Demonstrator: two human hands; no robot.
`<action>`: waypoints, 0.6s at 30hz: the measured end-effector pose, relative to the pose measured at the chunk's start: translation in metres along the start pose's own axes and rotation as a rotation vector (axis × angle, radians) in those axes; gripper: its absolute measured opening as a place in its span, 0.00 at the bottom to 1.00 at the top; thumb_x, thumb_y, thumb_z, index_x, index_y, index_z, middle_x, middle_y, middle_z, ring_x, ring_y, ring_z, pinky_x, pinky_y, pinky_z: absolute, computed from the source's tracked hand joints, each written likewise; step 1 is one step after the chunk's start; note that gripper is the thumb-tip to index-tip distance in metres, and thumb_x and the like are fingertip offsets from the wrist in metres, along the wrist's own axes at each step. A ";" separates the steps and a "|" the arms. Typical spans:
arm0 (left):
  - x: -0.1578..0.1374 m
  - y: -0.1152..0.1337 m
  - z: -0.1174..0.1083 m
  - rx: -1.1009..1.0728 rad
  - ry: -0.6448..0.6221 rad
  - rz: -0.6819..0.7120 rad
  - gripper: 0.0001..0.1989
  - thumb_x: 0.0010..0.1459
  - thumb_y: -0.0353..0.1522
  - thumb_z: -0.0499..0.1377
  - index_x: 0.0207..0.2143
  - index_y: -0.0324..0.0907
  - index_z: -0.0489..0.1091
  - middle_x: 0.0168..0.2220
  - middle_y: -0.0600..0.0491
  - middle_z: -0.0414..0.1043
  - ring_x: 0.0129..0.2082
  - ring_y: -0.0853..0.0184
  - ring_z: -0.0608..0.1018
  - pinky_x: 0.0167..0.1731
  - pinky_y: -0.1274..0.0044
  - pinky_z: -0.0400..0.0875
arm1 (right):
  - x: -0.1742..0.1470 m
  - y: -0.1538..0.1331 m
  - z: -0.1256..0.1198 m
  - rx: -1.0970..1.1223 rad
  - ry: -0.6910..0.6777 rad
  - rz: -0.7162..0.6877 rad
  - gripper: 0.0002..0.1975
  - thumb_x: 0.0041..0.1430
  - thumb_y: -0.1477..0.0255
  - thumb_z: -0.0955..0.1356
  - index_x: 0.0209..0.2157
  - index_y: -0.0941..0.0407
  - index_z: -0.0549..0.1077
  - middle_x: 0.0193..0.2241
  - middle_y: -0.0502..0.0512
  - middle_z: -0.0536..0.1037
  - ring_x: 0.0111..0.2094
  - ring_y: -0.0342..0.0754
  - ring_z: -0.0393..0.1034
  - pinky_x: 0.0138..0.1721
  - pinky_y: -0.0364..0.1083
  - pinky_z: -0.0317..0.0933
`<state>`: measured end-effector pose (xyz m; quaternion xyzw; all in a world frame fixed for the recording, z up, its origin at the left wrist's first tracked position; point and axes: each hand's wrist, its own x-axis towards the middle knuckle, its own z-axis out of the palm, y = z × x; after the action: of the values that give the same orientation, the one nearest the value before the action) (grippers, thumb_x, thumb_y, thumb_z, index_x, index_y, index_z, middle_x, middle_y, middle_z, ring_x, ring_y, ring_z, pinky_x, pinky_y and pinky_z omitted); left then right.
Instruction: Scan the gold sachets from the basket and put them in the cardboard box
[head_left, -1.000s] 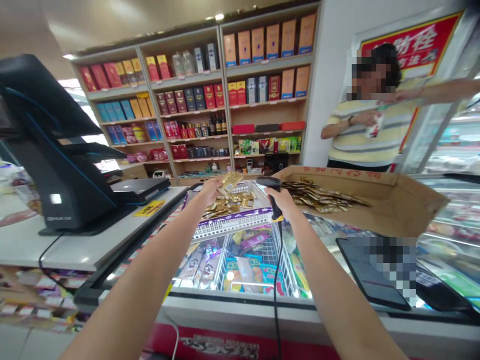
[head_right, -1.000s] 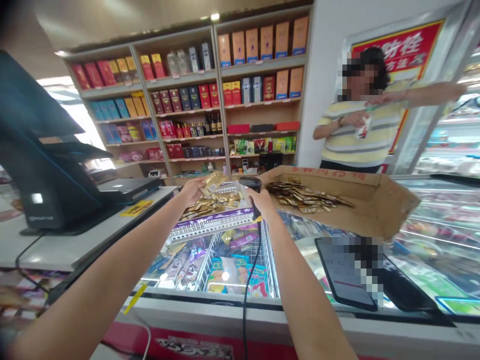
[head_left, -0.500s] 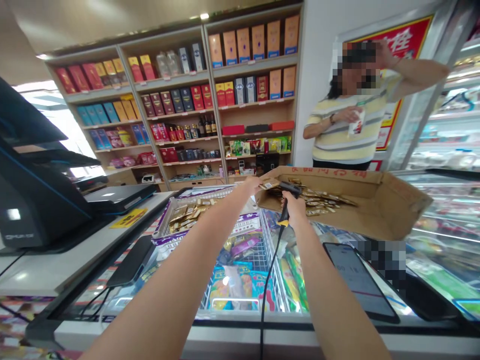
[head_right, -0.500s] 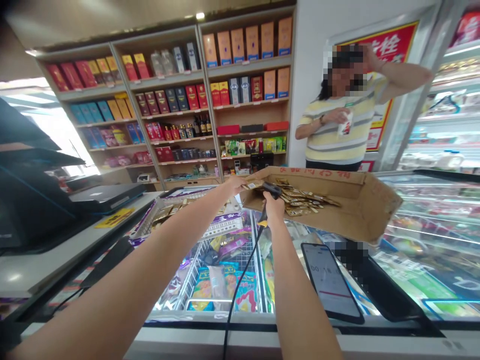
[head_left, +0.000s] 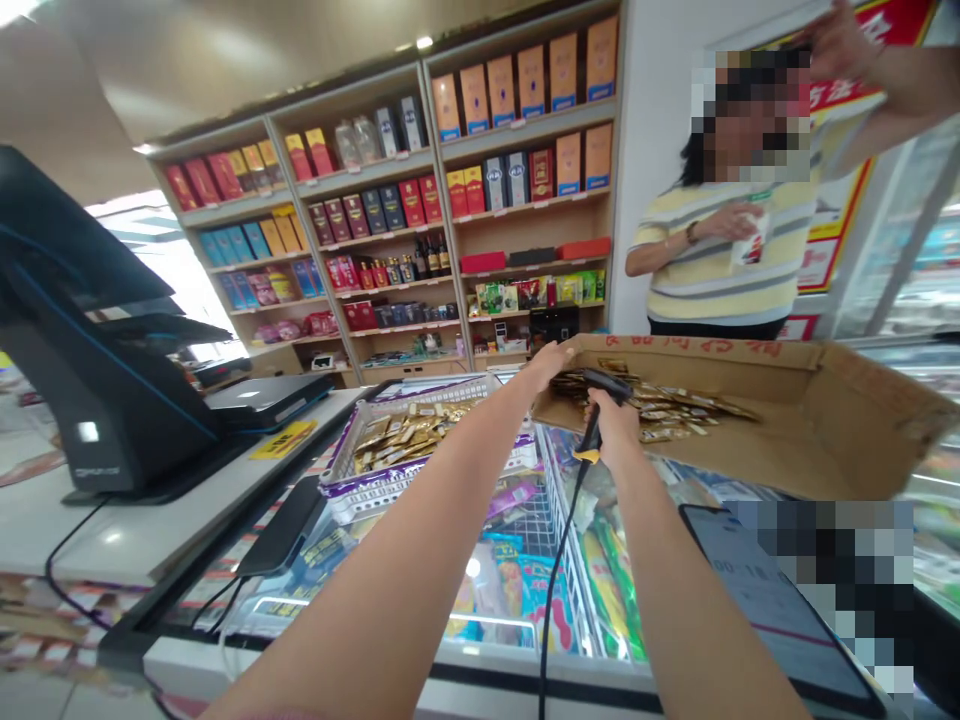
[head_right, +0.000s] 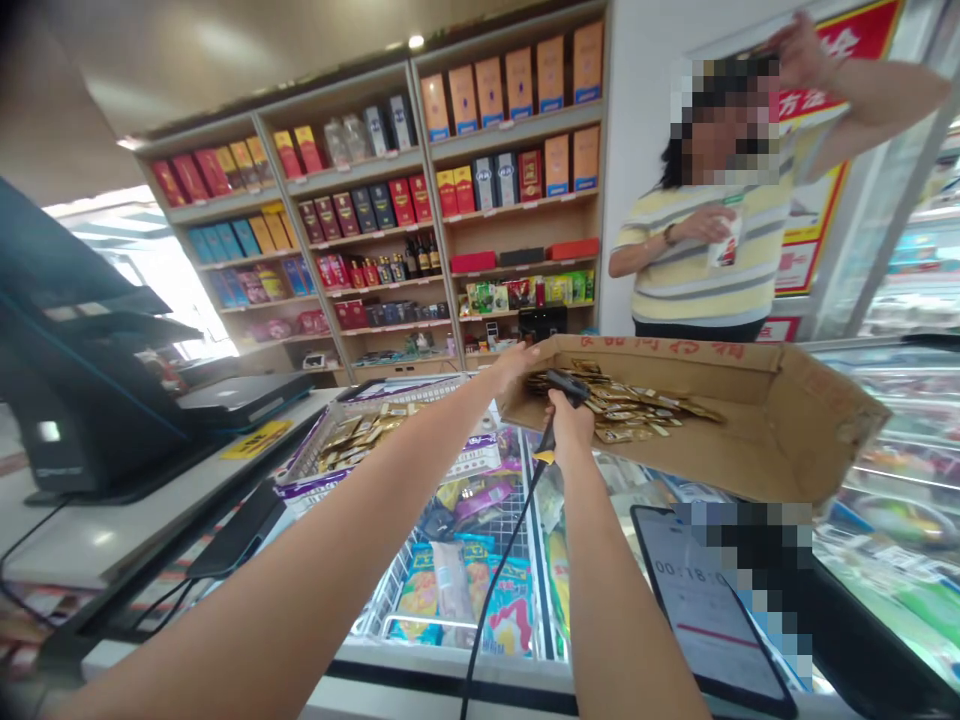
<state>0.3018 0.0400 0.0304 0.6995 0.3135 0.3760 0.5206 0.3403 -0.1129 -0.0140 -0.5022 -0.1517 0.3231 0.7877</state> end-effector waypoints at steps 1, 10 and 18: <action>-0.007 0.005 -0.003 -0.008 0.025 -0.010 0.32 0.55 0.37 0.62 0.61 0.43 0.60 0.61 0.44 0.63 0.60 0.58 0.66 0.57 0.70 0.59 | 0.000 0.001 0.000 0.004 0.002 -0.001 0.07 0.47 0.72 0.70 0.22 0.56 0.67 0.13 0.46 0.66 0.14 0.40 0.59 0.13 0.38 0.54; -0.088 0.051 -0.083 -0.143 -0.288 -0.090 0.18 0.56 0.36 0.61 0.49 0.41 0.71 0.42 0.43 0.78 0.43 0.60 0.78 0.51 0.66 0.66 | -0.019 -0.011 0.006 -0.006 -0.149 -0.028 0.07 0.46 0.71 0.70 0.23 0.57 0.68 0.15 0.47 0.67 0.15 0.40 0.60 0.15 0.39 0.56; -0.134 0.040 -0.163 -0.086 -0.146 -0.129 0.10 0.55 0.31 0.63 0.40 0.37 0.76 0.40 0.40 0.77 0.40 0.58 0.78 0.44 0.66 0.70 | -0.043 -0.008 0.037 -0.117 -0.396 -0.099 0.10 0.45 0.68 0.73 0.23 0.57 0.69 0.16 0.49 0.69 0.16 0.41 0.61 0.17 0.41 0.57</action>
<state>0.0947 -0.0014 0.0710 0.6804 0.3028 0.3029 0.5946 0.2900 -0.1176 0.0135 -0.4656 -0.3463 0.3671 0.7270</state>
